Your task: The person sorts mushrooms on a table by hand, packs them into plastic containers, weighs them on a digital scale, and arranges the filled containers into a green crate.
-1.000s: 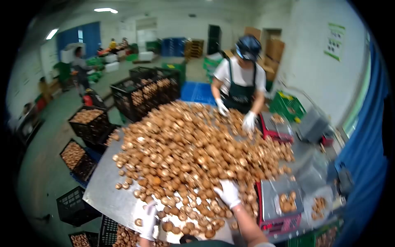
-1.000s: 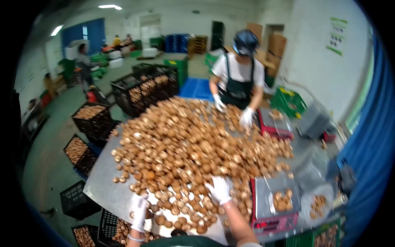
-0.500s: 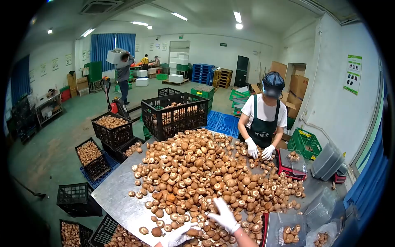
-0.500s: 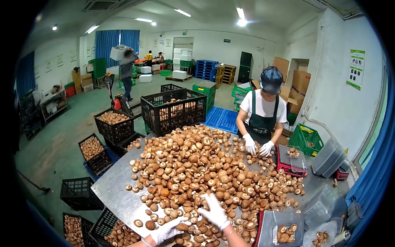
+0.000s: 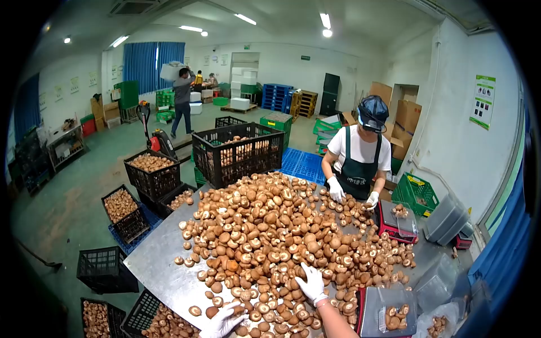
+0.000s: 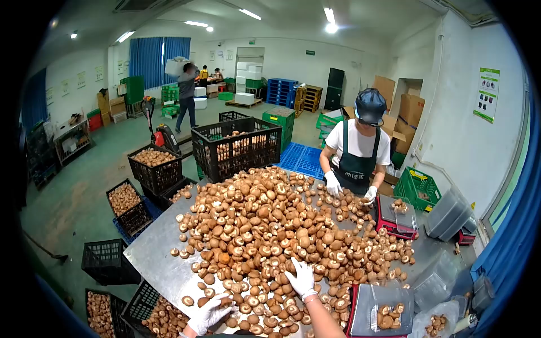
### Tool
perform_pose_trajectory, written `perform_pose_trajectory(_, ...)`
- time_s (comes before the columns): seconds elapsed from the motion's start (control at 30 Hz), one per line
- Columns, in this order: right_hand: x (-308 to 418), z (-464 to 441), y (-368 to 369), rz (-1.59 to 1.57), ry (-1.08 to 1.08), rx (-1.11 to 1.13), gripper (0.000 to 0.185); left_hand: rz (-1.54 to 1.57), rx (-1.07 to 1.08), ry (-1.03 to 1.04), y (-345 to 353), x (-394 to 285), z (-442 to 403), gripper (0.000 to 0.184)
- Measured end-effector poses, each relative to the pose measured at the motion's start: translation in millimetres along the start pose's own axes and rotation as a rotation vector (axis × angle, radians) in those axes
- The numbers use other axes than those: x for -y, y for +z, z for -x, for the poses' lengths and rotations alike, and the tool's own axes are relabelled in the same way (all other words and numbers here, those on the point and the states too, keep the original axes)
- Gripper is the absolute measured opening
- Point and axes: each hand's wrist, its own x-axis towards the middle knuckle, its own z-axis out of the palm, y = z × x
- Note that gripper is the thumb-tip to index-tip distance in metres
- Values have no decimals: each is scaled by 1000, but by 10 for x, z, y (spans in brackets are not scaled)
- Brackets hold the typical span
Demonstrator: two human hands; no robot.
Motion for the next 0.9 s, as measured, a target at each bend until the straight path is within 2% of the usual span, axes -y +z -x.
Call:
perform_pose_trajectory(0.1, 28, -65, 9, -95, 50, 8, 60, -15, 114, -56, 56, -27, -52, 37)
perform_pose_trajectory(0.23, 158, -12, 20, -156, 70, -43, 55, -15, 12, -108, 112, -31, -51, 35)
perform_pose_trajectory(0.33, 85, 78, 29, -150, 46, -24, 51, -195, 25, -116, 39, -65, -80, 33)
perform_pose_trajectory(0.5, 235, 155, -94, -196, 97, 90, 51, -212, -8, -112, 62, -68, -6, 38)
perform_pose_trajectory(0.57, 287, 204, -26, -282, -12, 91, 51, -276, -27, -75, 95, -75, 35, 40)
perform_pose_trajectory(0.73, 694, 469, -57, -33, -310, 176, 53, -282, -54, 6, 219, -104, 121, 38)
perform_pose_trajectory(0.83, 649, 559, -53, -171, -105, 217, 55, -298, -37, -9, 221, -122, 121, 41)
perform_pose_trajectory(0.9, 564, 594, -76, -410, 32, 107, 53, -286, -31, -23, 270, -111, 140, 40)
